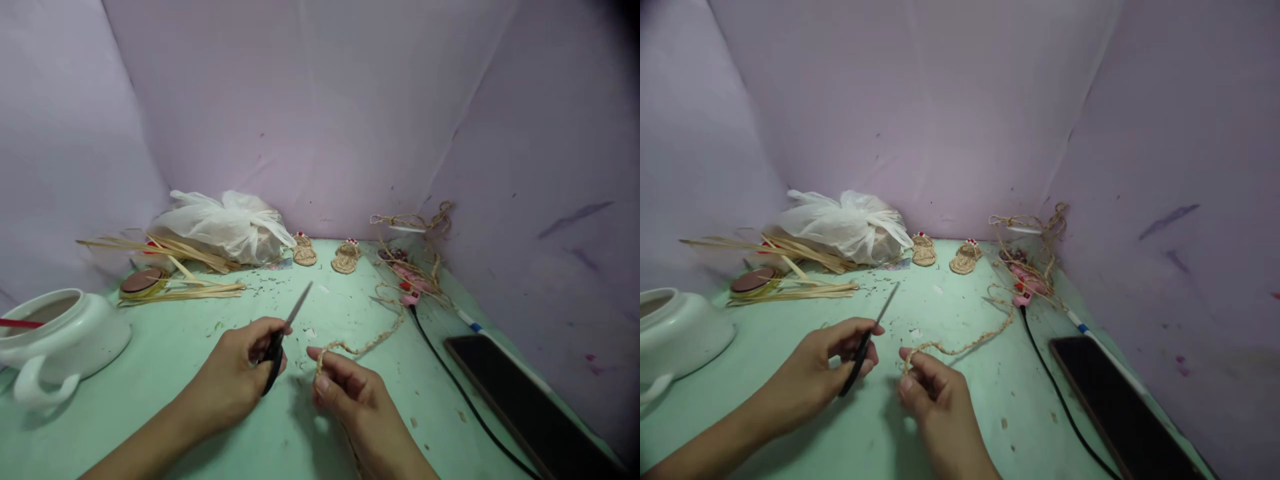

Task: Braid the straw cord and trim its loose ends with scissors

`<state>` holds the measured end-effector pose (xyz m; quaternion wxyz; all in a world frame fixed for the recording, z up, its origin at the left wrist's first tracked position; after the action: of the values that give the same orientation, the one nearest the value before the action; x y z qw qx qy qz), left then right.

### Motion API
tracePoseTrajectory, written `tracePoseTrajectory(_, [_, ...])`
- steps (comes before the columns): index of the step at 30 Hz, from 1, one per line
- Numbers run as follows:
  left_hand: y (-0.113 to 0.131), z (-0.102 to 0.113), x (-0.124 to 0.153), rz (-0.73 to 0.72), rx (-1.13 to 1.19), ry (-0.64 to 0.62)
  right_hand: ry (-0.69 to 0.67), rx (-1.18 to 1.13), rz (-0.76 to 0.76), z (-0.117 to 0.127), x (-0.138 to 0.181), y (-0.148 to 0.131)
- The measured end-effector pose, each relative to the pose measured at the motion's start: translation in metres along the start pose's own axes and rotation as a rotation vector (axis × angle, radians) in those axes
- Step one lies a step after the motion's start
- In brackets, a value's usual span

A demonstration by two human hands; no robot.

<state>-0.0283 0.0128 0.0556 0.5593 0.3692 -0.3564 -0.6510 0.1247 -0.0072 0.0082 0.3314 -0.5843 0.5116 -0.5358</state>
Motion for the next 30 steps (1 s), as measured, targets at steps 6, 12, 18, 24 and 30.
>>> tracePoseTrajectory(6, [-0.019,-0.039,0.01,0.398,0.571,0.037,-0.071,0.032,0.12,-0.002,-0.001,0.005])
tracePoseTrajectory(12, [-0.022,-0.051,0.012,0.423,0.751,0.141,-0.081,-0.112,0.186,-0.008,0.002,0.008])
tracePoseTrajectory(18, [-0.028,-0.054,0.016,0.453,0.639,0.157,0.131,-0.297,-0.078,0.005,-0.003,0.005])
tracePoseTrajectory(24, [-0.033,-0.064,0.023,0.417,0.583,0.086,0.139,-0.238,-0.057,0.007,-0.004,-0.009])
tracePoseTrajectory(30, [-0.025,-0.071,0.03,0.455,0.468,0.054,0.177,-0.102,0.023,0.004,0.0,-0.014])
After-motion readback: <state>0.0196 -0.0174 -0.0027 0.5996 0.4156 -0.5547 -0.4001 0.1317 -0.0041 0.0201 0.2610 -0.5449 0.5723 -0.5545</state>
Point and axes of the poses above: each hand's wrist, its own x-axis away from the middle knuckle, its own z-axis out of the back of the hand, y = z × x, the point moved 3 cm from there along -x, towards the middle knuckle, and after that the axes turned 12 degrees about y, right-handed, at the moved point
